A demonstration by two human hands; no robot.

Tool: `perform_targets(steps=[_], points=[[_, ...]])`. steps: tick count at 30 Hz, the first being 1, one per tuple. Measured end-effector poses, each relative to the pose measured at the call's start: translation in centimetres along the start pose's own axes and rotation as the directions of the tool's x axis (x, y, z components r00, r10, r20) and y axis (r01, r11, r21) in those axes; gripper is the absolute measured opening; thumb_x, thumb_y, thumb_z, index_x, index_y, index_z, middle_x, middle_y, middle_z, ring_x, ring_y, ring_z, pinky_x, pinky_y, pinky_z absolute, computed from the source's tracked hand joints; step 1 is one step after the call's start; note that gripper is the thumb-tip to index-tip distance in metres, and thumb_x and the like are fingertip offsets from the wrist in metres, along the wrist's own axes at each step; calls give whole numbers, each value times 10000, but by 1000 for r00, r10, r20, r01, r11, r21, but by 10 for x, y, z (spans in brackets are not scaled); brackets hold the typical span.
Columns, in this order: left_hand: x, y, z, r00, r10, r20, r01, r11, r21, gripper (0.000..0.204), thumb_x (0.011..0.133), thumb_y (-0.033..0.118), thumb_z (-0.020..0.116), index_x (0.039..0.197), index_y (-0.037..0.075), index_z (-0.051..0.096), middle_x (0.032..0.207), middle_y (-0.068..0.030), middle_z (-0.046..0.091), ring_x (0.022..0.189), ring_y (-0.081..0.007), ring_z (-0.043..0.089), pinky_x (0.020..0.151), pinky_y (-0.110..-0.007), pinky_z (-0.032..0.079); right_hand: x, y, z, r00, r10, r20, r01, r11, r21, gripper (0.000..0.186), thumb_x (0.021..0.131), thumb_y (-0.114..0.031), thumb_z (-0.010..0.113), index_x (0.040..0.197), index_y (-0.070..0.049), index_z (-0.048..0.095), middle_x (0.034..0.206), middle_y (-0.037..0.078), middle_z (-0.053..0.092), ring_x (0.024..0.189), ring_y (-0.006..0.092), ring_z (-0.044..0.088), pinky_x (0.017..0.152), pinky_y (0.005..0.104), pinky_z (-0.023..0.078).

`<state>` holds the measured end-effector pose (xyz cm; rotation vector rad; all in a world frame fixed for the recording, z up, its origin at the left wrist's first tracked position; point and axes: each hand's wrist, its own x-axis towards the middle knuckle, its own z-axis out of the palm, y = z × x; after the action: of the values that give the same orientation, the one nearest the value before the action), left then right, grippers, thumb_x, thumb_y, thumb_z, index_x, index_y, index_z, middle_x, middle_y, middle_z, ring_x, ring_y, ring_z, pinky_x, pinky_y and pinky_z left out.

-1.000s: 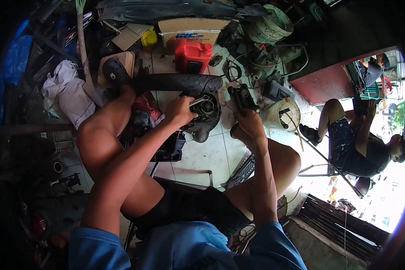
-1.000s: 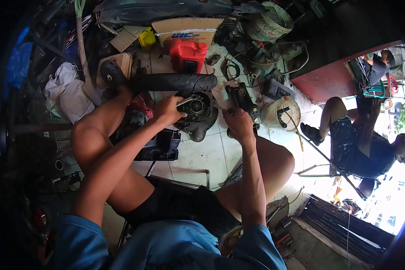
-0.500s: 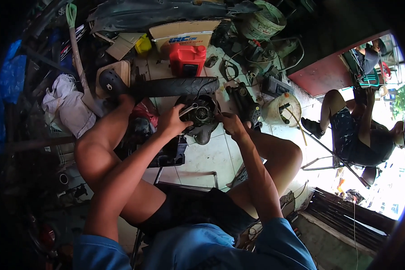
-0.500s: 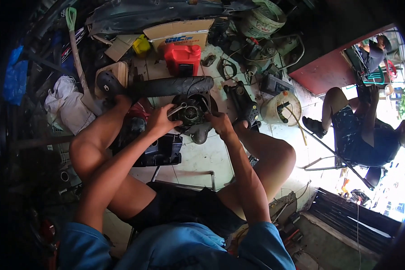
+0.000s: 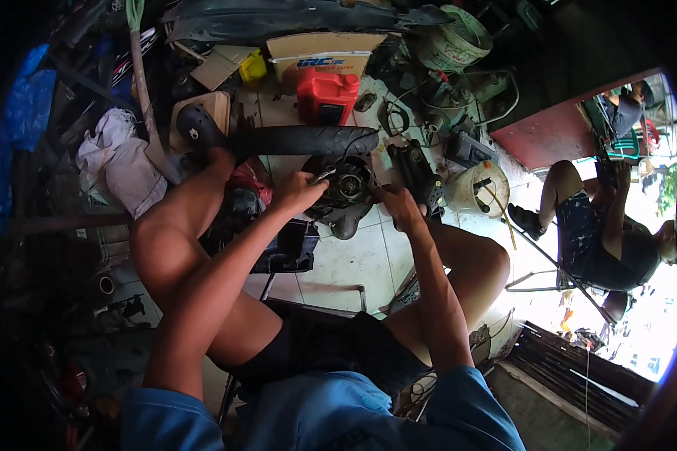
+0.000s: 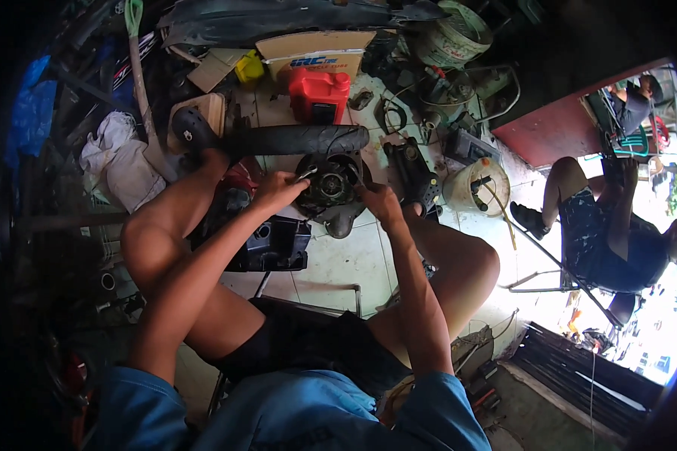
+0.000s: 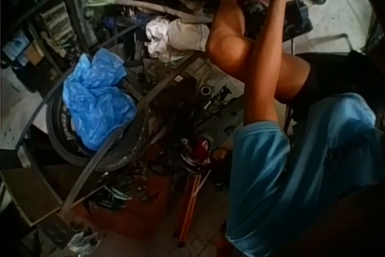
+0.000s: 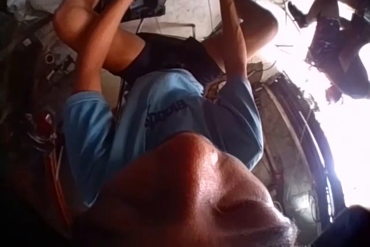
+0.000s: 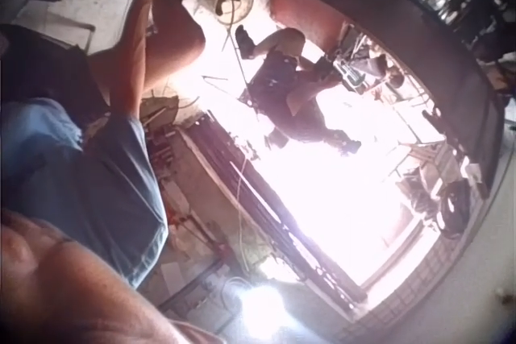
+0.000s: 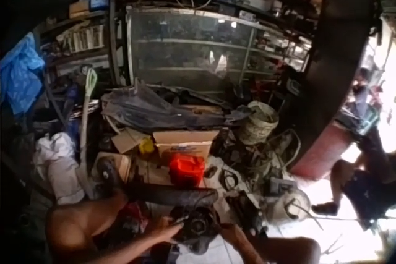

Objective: Repairing or assembling motorcycle engine components using tools.

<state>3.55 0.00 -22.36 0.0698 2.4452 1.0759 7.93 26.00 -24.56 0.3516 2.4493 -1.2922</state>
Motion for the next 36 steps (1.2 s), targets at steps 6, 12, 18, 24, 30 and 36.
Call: perform_targets(steps=[6, 12, 18, 24, 30, 36], points=[[-9, -2, -1, 998, -58, -27, 58, 998, -3, 276, 782, 377, 651, 913, 143, 718, 816, -142, 679, 810, -318, 657, 706, -403, 508, -8, -40, -16, 982, 15, -187, -43, 989, -144, 411, 835, -359, 550, 1006, 3, 643, 905, 186, 654, 839, 307, 620, 742, 365, 476], [-12, -5, -3, 995, -66, -77, 68, 997, 23, 300, 769, 317, 695, 980, 103, 701, 864, -161, 678, 847, -318, 657, 742, -387, 502, -11, -47, -41, 979, 203, -27, -129, 715, 688, 238, 885, -294, 502, 942, -94, 618, 699, 52, 597, 623, 183, 585, 607, 306, 473], [-7, -9, 0, 993, -108, -52, 108, 994, -15, 313, 756, 286, 703, 1017, 113, 693, 951, -158, 674, 925, -319, 640, 809, -403, 503, -18, -69, -32, 991, 115, 65, -113, 483, 869, 108, 901, -192, 528, 918, -103, 586, 698, -12, 528, 631, 85, 510, 589, 247, 452], [-4, -9, 3, 993, -113, -28, 111, 991, -70, 348, 762, 267, 697, 1031, 47, 671, 935, -189, 669, 934, -327, 638, 832, -378, 477, -31, -84, -23, 994, 67, -82, -5, 803, 597, 217, 878, -224, 602, 952, -21, 623, 857, 54, 648, 765, 136, 612, 659, 289, 509], [-4, -8, 4, 994, -109, -22, 108, 991, -77, 342, 758, 252, 700, 1031, 48, 671, 940, -188, 669, 931, -326, 638, 834, -375, 475, -31, -83, -19, 995, 88, -42, -50, 834, 550, 299, 897, -261, 560, 1015, 6, 626, 882, 91, 677, 758, 157, 629, 617, 295, 504], [-4, -7, 3, 992, -124, -10, 123, 990, -74, 328, 761, 243, 701, 1026, 51, 673, 930, -183, 672, 921, -314, 643, 824, -370, 478, -27, -79, -21, 976, 216, 37, -186, 723, 665, 355, 933, -307, 439, 1036, -3, 593, 884, 108, 680, 734, 190, 624, 628, 320, 492]])
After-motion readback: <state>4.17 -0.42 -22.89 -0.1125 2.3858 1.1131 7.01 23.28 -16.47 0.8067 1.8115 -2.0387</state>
